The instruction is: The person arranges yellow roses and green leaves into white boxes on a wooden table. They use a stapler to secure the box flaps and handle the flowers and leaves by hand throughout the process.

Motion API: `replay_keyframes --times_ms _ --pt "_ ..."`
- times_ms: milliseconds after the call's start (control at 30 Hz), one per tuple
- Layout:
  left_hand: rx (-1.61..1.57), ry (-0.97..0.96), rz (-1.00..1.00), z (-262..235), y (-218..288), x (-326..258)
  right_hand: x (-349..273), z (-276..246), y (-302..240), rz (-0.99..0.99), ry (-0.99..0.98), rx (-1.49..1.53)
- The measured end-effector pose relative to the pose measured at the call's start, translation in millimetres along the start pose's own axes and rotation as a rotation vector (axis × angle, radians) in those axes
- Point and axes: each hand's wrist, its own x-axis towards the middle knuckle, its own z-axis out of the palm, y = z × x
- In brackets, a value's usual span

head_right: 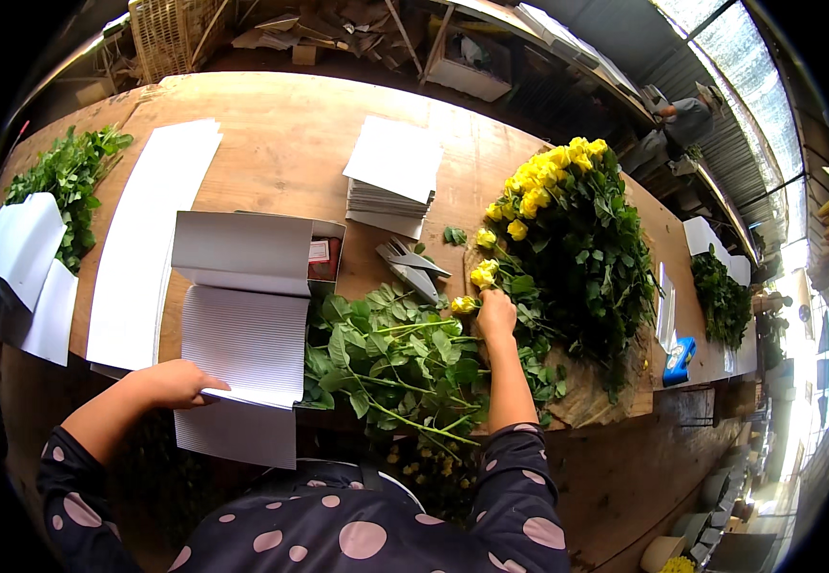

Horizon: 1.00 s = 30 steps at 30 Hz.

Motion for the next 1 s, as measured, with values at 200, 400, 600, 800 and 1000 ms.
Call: replay_keyframes --times_ms 200,400,600,800,1000 --pt "-0.049 -0.005 -0.036 -1.6 2.1 0.2 -7.2 -29.6 34.8 -0.155 0.483 0.472" --pt "-0.073 -0.038 -0.085 -2.1 2.6 -0.2 -4.2 -143.6 42.5 -0.098 0.821 0.381" --pt "-0.074 -0.025 -0.062 -8.0 9.6 3.8 28.5 -25.9 34.5 -0.057 -0.06 0.13" --pt "-0.065 -0.047 -0.069 -3.4 5.1 -0.7 11.2 23.3 23.2 0.151 -0.029 0.175" --pt "-0.05 -0.009 0.011 -1.6 1.3 1.5 -21.6 -75.4 53.4 -0.057 0.642 0.655"
